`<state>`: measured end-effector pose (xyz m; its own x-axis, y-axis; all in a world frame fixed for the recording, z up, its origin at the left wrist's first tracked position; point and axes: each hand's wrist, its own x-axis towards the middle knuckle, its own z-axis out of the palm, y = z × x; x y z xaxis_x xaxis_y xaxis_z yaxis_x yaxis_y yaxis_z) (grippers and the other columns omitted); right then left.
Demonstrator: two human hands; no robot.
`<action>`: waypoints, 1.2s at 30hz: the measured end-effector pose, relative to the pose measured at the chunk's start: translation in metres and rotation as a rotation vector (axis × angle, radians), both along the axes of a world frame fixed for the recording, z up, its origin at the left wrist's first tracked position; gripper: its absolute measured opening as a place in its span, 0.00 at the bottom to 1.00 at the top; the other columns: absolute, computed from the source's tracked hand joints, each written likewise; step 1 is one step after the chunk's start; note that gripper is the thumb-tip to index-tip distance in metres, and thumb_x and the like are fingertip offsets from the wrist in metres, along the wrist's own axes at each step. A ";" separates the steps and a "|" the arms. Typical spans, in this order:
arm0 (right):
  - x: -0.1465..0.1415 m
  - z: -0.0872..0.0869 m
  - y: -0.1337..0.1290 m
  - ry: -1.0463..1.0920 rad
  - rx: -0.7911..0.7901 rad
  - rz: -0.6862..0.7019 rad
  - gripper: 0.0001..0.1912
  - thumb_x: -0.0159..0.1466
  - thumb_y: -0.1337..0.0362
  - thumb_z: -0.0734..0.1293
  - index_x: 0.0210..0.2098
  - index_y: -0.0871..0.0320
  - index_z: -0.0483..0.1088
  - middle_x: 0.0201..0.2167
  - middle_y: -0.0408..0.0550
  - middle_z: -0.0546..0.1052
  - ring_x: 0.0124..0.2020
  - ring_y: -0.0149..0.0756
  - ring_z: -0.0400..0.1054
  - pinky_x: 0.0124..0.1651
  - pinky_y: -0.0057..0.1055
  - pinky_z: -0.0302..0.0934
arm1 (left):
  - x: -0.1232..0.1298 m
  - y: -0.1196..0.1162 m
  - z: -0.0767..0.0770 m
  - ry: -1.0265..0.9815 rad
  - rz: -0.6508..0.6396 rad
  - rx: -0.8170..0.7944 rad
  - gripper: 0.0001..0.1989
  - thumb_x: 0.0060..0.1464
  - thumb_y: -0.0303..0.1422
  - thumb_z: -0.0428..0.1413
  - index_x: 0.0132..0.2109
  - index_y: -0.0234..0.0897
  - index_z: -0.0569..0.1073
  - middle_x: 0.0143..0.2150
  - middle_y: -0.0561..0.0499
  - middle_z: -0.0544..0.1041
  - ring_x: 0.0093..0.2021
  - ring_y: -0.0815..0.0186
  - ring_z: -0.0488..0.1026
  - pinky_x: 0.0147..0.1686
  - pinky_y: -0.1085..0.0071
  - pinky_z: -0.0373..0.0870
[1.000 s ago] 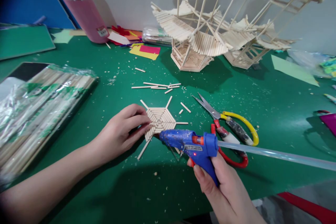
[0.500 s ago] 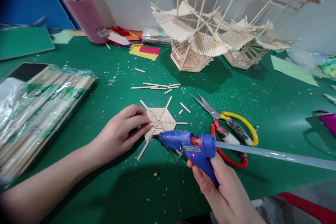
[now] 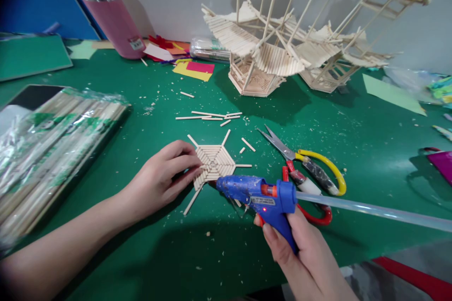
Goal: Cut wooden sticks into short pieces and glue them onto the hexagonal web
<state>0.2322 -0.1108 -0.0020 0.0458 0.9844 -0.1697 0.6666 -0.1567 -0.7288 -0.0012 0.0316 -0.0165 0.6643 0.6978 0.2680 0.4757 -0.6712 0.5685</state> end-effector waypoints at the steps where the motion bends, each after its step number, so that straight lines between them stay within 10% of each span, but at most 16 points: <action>1: 0.000 0.000 0.000 -0.008 -0.007 0.008 0.15 0.63 0.56 0.56 0.46 0.56 0.65 0.19 0.42 0.68 0.18 0.29 0.64 0.21 0.20 0.63 | 0.000 0.000 0.000 -0.002 -0.001 0.001 0.09 0.56 0.29 0.47 0.37 0.33 0.71 0.37 0.46 0.66 0.37 0.65 0.64 0.37 0.67 0.65; 36: -0.005 0.005 0.003 0.011 0.026 -0.102 0.16 0.61 0.54 0.58 0.42 0.54 0.69 0.16 0.43 0.69 0.16 0.32 0.65 0.18 0.23 0.64 | 0.000 0.001 -0.002 0.000 0.002 0.020 0.08 0.56 0.29 0.47 0.37 0.34 0.71 0.37 0.46 0.67 0.37 0.65 0.65 0.36 0.68 0.66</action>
